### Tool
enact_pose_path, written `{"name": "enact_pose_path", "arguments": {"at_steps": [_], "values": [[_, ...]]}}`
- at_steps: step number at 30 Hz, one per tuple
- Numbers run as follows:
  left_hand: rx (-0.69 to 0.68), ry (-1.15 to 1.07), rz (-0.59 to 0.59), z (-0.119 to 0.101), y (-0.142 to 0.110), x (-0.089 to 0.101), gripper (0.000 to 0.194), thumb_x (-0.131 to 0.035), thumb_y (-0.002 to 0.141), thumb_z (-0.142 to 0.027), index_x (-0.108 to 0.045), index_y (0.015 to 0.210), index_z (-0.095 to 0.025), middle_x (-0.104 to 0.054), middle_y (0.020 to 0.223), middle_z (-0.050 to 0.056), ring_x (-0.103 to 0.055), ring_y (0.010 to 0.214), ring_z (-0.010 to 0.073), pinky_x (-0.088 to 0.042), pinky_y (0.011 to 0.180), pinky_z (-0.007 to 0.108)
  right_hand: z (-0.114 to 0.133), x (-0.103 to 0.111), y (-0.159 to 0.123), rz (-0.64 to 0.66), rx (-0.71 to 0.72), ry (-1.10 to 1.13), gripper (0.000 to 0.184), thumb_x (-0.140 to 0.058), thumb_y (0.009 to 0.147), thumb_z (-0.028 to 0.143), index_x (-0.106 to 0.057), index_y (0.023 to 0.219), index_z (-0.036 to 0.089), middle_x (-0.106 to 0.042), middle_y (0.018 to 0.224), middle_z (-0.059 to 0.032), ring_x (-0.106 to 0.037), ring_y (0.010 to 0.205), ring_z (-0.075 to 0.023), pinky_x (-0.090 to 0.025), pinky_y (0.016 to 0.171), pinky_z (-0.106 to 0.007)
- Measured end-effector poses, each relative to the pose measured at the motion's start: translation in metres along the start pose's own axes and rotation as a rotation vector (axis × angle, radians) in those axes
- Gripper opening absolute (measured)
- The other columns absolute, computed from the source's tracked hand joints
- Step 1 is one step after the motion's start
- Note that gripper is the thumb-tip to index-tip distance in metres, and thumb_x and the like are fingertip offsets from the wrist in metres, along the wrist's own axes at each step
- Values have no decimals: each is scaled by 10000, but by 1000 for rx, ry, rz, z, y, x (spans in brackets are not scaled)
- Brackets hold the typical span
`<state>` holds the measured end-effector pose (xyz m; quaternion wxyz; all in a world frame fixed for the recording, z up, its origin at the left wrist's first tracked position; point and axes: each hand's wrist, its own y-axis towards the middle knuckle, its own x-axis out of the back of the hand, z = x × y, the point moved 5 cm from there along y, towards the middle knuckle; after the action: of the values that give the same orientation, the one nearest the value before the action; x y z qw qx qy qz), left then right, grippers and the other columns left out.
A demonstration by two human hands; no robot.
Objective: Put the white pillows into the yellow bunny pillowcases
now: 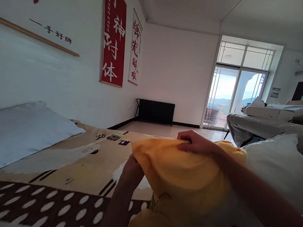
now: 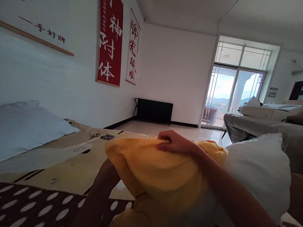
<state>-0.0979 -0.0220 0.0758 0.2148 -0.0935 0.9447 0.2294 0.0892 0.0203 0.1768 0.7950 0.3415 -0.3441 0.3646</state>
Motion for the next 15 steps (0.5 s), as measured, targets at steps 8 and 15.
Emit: {"name": "enact_pose_path", "arguments": {"at_steps": [8, 15], "values": [[72, -241, 31, 22, 9, 17, 279, -803, 565, -263, -643, 772, -167, -667, 721, 20, -613, 629, 143, -499, 562, 219, 17, 14, -12, -180, 65, -534, 114, -660, 727, 270, -580, 739, 189, -546, 717, 2, -501, 709, -145, -383, 667, -289], [79, -223, 11, 15, 5, 7, 306, -803, 541, -304, -644, 760, -161, -666, 682, 5, -600, 616, 129, -495, 574, 216, 51, -36, 8, -368, 105, -606, 136, -539, 841, 273, -558, 746, 177, -608, 799, -52, -536, 747, -169, -370, 730, -330]]}}
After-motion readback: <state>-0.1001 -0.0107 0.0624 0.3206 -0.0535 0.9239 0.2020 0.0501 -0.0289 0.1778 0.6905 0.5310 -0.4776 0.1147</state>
